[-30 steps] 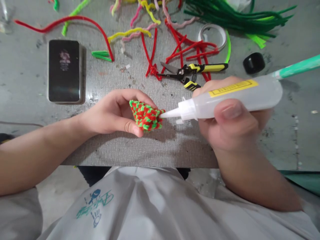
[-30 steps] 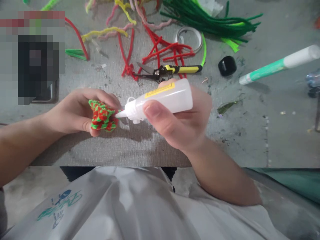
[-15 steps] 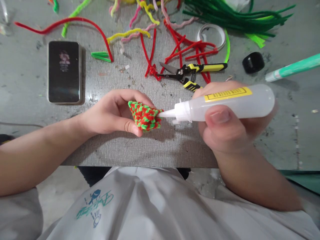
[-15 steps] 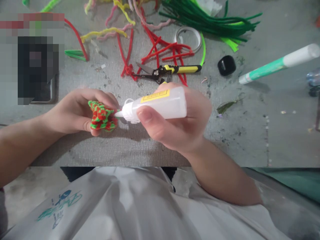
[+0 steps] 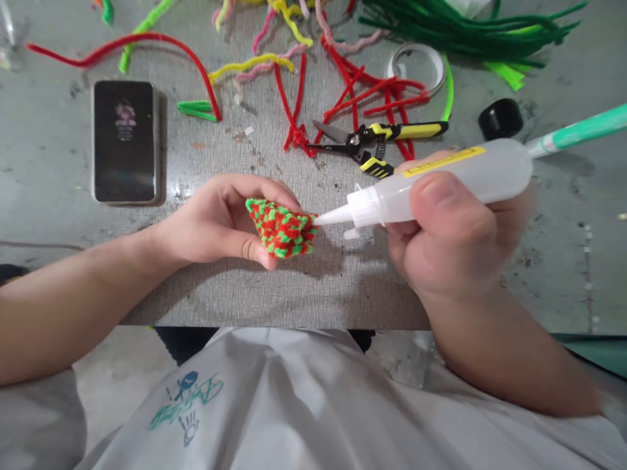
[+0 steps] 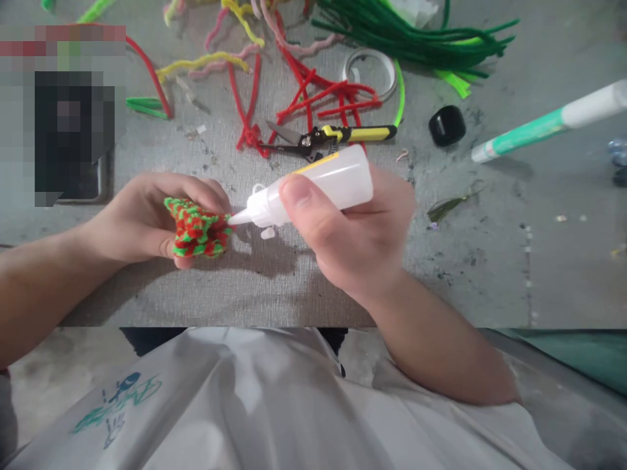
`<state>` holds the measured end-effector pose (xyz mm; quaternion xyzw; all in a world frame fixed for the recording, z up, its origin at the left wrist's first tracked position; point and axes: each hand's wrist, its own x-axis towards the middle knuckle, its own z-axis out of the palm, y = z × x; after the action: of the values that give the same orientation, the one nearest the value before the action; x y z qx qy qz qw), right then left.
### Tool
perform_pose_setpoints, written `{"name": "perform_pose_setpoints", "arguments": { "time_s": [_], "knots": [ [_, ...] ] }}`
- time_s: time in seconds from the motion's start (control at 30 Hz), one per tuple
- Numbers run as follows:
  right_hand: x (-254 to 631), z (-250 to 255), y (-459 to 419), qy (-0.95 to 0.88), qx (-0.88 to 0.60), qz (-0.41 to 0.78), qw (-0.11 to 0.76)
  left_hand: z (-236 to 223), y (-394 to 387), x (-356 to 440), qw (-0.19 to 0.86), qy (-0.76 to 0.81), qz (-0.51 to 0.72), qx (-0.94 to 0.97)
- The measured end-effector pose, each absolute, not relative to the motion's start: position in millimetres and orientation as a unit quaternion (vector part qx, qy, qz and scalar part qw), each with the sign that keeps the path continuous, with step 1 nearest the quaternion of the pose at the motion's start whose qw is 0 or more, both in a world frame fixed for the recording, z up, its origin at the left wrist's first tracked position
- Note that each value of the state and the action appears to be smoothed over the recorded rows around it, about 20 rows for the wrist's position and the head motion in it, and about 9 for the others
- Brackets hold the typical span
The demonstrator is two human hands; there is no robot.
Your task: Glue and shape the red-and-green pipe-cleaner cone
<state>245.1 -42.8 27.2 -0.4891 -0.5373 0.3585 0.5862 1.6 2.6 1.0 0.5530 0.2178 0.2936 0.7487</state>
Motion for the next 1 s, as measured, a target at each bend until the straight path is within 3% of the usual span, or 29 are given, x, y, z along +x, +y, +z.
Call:
{"name": "perform_pose_setpoints", "arguments": {
  "time_s": [0.6, 0.8, 1.0],
  "knots": [
    [249, 13, -42, -0.563, -0.406, 0.357, 0.625, -2, 4, 2, 0.739, 0.205, 0.308, 0.563],
    [247, 25, -43, -0.528, -0.422, 0.427, 0.601, -2, 3, 1, 0.743, 0.193, 0.315, 0.558],
    [246, 26, -43, -0.547, -0.453, 0.391, 0.585, -2, 3, -1, 0.744, 0.195, 0.304, 0.562]
  ]
}}
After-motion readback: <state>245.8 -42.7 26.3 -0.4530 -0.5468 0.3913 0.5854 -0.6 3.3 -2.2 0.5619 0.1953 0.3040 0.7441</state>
